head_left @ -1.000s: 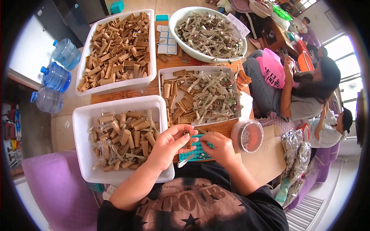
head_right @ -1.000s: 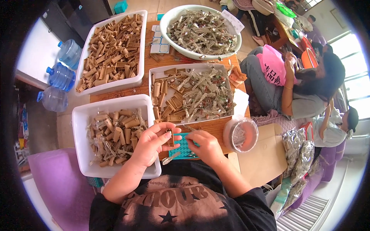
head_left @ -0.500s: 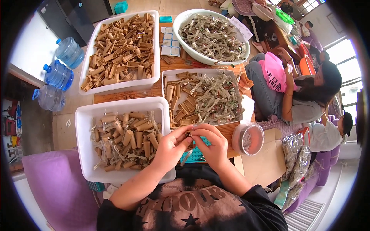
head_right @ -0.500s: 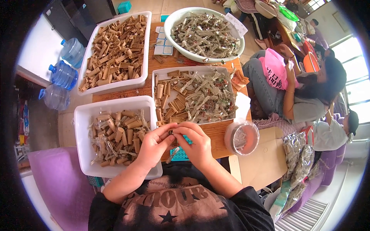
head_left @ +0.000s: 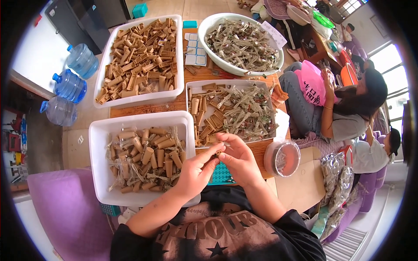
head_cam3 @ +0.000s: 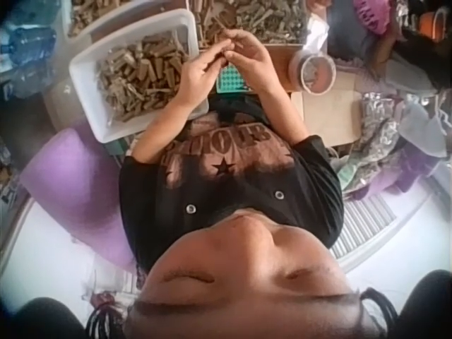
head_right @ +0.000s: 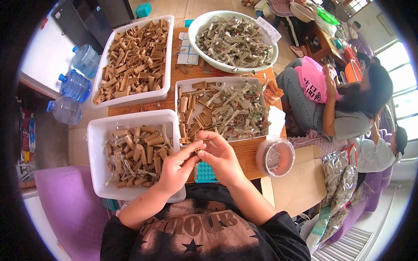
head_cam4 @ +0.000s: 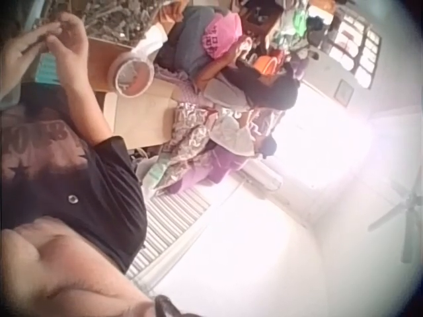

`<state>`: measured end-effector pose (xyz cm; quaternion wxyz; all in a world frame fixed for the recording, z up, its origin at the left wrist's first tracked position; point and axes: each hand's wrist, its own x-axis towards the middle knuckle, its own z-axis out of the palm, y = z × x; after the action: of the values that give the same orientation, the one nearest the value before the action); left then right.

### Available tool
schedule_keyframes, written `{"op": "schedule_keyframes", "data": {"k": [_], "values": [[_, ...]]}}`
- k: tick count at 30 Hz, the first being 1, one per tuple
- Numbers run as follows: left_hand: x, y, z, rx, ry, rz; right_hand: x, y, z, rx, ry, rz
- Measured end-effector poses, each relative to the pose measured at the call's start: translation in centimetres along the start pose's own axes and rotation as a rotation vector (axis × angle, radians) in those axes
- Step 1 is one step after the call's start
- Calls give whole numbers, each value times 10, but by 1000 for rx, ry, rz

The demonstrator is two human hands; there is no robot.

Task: The person assembles small cylindrical components by hand, using a lighter to seal or bond them.

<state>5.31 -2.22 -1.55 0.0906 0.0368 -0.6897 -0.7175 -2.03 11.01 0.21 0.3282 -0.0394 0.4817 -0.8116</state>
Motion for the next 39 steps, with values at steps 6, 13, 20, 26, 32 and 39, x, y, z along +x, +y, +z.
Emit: {"op": "schedule_keyframes", "data": {"k": [6, 13, 20, 26, 32, 39], "values": [[6, 16, 0, -260, -20, -144, 1, 5, -8, 163, -90, 74], [8, 2, -14, -819, 53, -329, 19, -6, -13, 75, -205, 112], [17, 1, -29, -947, 164, -250, 79, 9, -47, -1465, -77, -407], [18, 0, -28, -925, 177, -265, 83, 11, -40, -1648, -139, -405], [20, 4, -25, -880, 208, -359, 55, -44, -10, -1238, -220, -424], [15, 5, -27, -910, 90, -344, 48, -58, 11, -1067, -376, -498]]}}
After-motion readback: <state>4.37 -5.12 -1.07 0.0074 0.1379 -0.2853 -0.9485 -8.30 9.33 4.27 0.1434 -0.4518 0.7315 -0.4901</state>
